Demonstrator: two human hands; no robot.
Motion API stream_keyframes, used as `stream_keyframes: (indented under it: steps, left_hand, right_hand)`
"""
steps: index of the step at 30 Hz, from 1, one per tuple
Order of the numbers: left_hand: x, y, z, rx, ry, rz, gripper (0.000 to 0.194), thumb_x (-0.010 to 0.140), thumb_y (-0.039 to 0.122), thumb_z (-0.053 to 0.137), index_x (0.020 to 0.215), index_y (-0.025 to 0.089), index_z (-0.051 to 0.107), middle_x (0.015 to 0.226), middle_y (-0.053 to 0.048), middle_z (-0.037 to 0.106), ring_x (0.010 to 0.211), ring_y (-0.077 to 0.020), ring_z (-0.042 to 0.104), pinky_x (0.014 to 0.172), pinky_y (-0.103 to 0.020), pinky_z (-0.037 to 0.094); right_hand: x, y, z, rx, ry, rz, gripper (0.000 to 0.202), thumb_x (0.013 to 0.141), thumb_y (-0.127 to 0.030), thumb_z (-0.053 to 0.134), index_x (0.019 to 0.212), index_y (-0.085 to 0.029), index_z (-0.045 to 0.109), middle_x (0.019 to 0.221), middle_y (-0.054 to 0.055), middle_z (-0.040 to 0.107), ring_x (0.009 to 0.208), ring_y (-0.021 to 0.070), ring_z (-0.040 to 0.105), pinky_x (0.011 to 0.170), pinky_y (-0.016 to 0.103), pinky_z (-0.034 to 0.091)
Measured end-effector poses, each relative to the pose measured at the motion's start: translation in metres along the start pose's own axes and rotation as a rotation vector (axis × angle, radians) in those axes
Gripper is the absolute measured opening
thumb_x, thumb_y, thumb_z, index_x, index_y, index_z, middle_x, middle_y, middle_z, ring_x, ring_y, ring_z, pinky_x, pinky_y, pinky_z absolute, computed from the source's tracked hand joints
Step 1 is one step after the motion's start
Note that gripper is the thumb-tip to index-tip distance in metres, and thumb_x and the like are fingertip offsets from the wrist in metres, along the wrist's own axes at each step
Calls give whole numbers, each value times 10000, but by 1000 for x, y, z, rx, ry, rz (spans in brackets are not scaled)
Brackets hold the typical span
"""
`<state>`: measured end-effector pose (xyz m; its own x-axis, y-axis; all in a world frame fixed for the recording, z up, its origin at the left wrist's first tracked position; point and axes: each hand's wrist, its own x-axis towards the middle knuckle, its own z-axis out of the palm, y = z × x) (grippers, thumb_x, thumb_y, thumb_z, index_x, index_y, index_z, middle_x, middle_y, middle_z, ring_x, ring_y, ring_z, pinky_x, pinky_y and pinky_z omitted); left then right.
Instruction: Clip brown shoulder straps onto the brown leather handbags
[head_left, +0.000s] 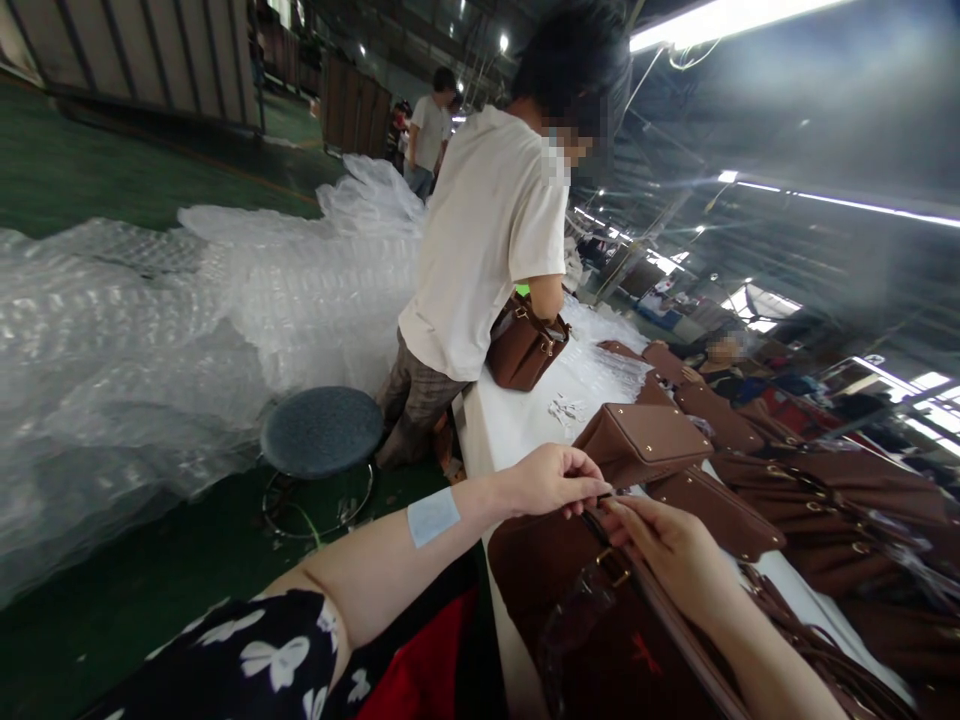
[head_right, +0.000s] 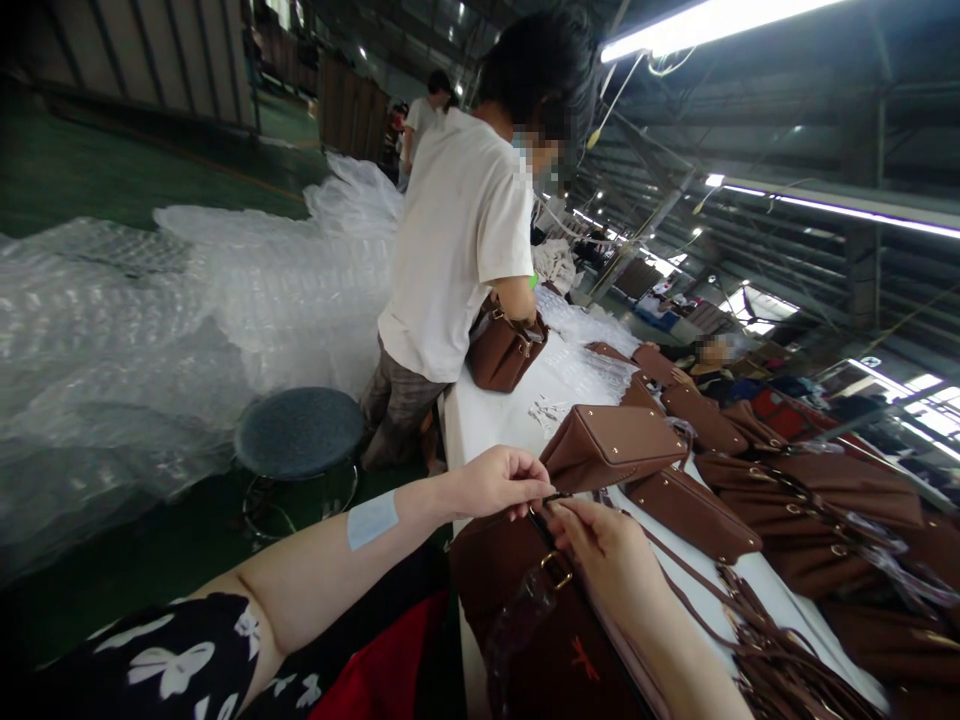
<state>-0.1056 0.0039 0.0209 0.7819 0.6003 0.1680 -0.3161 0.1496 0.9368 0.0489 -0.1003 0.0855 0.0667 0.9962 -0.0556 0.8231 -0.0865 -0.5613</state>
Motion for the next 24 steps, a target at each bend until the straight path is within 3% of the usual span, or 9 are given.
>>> stream_keyframes:
  steps: [5, 9, 14, 20, 24]
  left_hand:
    - [-2, 1, -2, 123, -14, 109, 315, 777, 432, 697, 793, 128, 618, 629, 33, 572, 500, -50, 463, 502, -194, 348]
    - [-1, -3, -7, 144, 25, 140, 269, 793, 389, 670, 785, 125, 619, 636, 33, 550, 538, -64, 456, 528, -200, 343]
    - [-2, -10, -10, 174, 71, 187, 238, 789, 354, 680, 764, 120, 642, 684, 19, 581, 640, -85, 483, 632, -209, 378]
    - [-4, -13, -10, 245, 54, 201, 220, 825, 330, 648, 795, 112, 662, 689, 9, 599, 652, -94, 492, 633, -205, 389]
    - [-4, -15, -11, 332, 10, 243, 224, 843, 336, 632, 806, 118, 666, 721, -3, 624, 679, -103, 523, 660, -207, 411]
  right_hand:
    - [-3, -6, -2, -99, -29, -39, 306, 873, -390, 479, 951, -220, 721, 888, 71, 750, 816, 234, 692, 743, 330, 545]
    - [-2, 2, -4, -16, 18, 1, 318, 856, -399, 516, 1050, -206, 679, 1011, 94, 736, 909, 241, 691, 838, 365, 554]
    - [-2, 9, -4, 130, -2, 42, 361, 801, -385, 609, 1091, -174, 643, 1012, 101, 736, 958, 236, 691, 918, 369, 541]
    - [-1, 5, 7, 80, 45, 75, 317, 777, -464, 638, 929, -202, 730, 869, 57, 758, 800, 223, 703, 709, 293, 561]
    - [0, 10, 12, -39, 97, 2, 306, 799, -479, 611, 899, -227, 755, 794, 33, 752, 706, 205, 683, 639, 283, 530]
